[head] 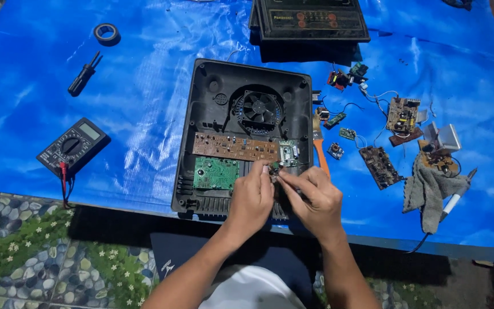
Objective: Inspecting and fitting various circuit boards into the housing of an induction cooker during a repair process.
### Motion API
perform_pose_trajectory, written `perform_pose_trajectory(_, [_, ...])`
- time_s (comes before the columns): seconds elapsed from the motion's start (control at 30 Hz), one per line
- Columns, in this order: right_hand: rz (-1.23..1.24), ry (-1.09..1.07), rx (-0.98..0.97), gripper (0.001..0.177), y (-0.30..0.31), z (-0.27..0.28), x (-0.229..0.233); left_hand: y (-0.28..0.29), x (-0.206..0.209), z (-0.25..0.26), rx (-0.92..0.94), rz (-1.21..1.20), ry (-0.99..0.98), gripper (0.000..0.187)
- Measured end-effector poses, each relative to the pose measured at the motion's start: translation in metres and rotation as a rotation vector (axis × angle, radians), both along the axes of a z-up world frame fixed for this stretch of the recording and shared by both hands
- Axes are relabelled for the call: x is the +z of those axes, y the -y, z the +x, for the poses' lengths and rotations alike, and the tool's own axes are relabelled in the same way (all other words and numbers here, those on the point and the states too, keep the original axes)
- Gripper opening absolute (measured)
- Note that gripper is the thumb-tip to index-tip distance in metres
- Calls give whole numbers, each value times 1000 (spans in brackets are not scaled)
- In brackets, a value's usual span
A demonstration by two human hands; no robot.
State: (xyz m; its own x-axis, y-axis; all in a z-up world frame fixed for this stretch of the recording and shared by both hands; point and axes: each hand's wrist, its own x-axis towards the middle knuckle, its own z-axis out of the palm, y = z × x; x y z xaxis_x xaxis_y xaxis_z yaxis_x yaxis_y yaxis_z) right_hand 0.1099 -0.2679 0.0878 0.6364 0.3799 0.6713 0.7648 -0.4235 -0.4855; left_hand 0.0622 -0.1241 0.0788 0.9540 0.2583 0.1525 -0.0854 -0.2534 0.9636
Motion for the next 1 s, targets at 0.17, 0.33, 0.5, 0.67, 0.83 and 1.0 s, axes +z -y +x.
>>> perform_pose_trajectory(0.17, [39,-47,-46,16,8,5,-2,0,-2,-3,-18,-110,-7,36])
perform_pose_trajectory(0.33, [12,-7,-134,13,46,43,-7,-7,-3,-5,6,-146,76,37])
perform_pose_trajectory(0.5, [128,-58,-389,11,93,94,-17,-21,-5,-18,103,-86,4,35])
perform_pose_trajectory(0.67, [-44,-169,-429,11,132,132,-45,-28,1,-27,110,-71,-71,37])
perform_pose_trajectory(0.83, [-311,-324,-415,45,101,114,-6,-31,-15,-30,109,-72,-119,38])
perform_pose_trajectory(1.0, [-377,-111,-203,42,91,96,-17,-30,12,-31,99,-50,-107,36])
